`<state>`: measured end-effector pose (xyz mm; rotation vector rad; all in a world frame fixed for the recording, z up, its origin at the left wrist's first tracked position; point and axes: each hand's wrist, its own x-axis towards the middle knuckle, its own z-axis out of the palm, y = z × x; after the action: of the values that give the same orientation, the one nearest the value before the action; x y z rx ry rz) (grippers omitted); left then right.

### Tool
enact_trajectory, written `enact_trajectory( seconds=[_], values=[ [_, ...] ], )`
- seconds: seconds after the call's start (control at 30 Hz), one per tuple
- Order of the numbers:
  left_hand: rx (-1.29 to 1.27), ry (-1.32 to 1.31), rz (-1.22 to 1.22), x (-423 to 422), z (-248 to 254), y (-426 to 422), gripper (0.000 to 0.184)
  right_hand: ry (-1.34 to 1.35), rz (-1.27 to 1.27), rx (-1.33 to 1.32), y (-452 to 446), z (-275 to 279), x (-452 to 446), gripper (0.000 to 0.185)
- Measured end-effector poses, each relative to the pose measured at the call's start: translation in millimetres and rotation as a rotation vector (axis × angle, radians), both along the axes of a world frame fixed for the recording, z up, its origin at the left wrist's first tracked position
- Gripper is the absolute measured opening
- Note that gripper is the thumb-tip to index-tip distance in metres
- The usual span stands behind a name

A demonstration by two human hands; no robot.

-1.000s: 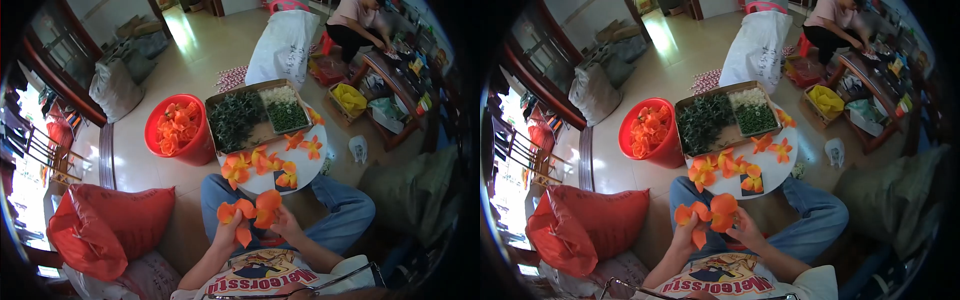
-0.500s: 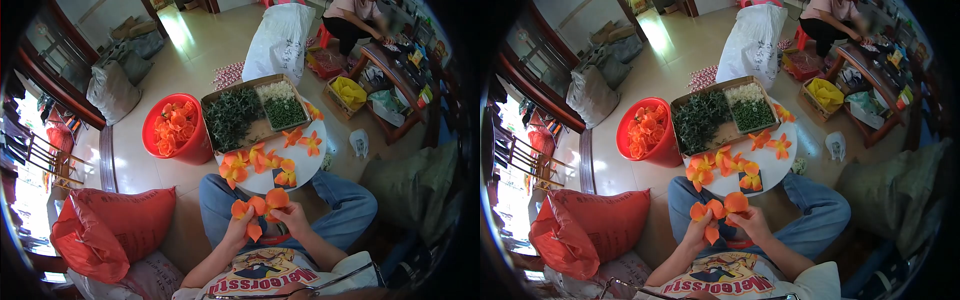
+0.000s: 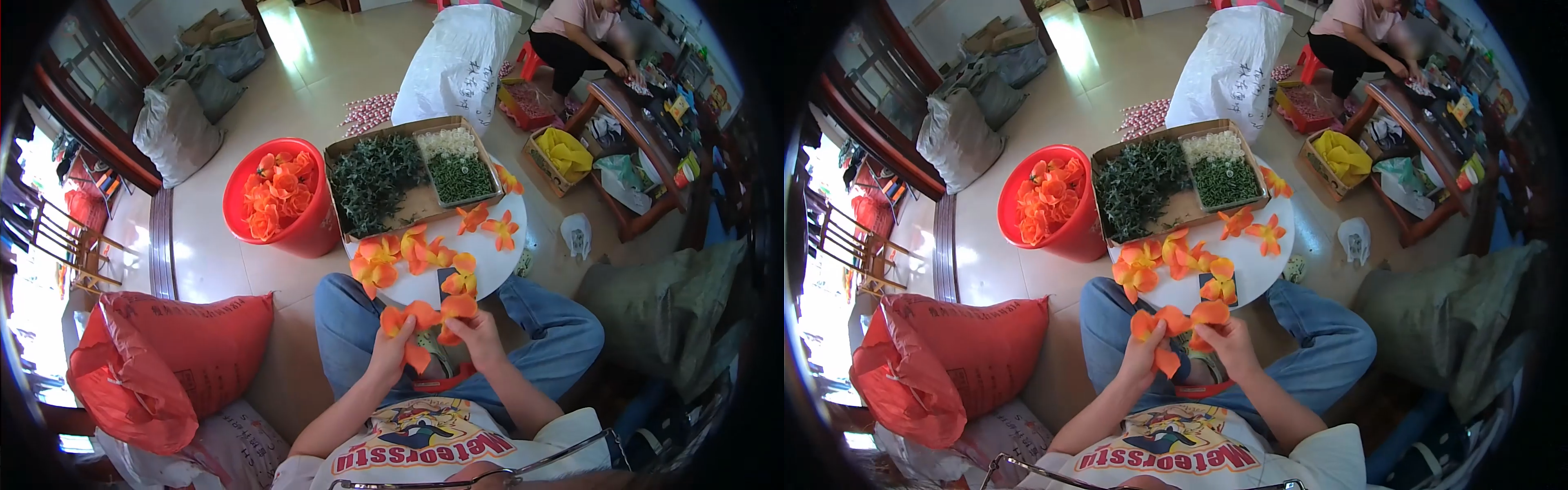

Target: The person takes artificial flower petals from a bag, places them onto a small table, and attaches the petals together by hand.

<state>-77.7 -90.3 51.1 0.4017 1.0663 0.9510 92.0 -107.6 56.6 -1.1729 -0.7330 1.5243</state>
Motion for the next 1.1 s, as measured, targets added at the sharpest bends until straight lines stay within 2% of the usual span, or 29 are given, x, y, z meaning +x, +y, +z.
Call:
enact_trajectory(
  seconds=[0.1,0.2,0.3,0.4,0.57,0.77,1.1],
  values=[
    [0.071,0.062,-0.058,12,-3,26,0.025,-0.052,-0.074,0.037,18,-3,12,0.020],
    [0.293,0.179,-0.134,25,-9,59,0.025,-0.071,-0.138,0.062,38,5,23,0.016],
    [0.332,0.326,-0.209,31,14,85,0.026,-0.096,-0.194,0.076,56,-3,38,0.015],
    [0.416,0.342,-0.282,32,2,100,0.024,-0.105,-0.218,0.035,63,-13,45,0.015],
    [0.431,0.358,-0.288,31,-24,99,0.024,-0.138,-0.203,-0.021,57,-35,44,0.017],
    [0.491,0.345,-0.231,35,-58,99,0.024,-0.118,-0.227,-0.068,55,-36,41,0.016],
    [0.448,0.351,-0.215,35,-62,103,0.022,-0.111,-0.231,-0.114,59,-48,43,0.015]
  ],
)
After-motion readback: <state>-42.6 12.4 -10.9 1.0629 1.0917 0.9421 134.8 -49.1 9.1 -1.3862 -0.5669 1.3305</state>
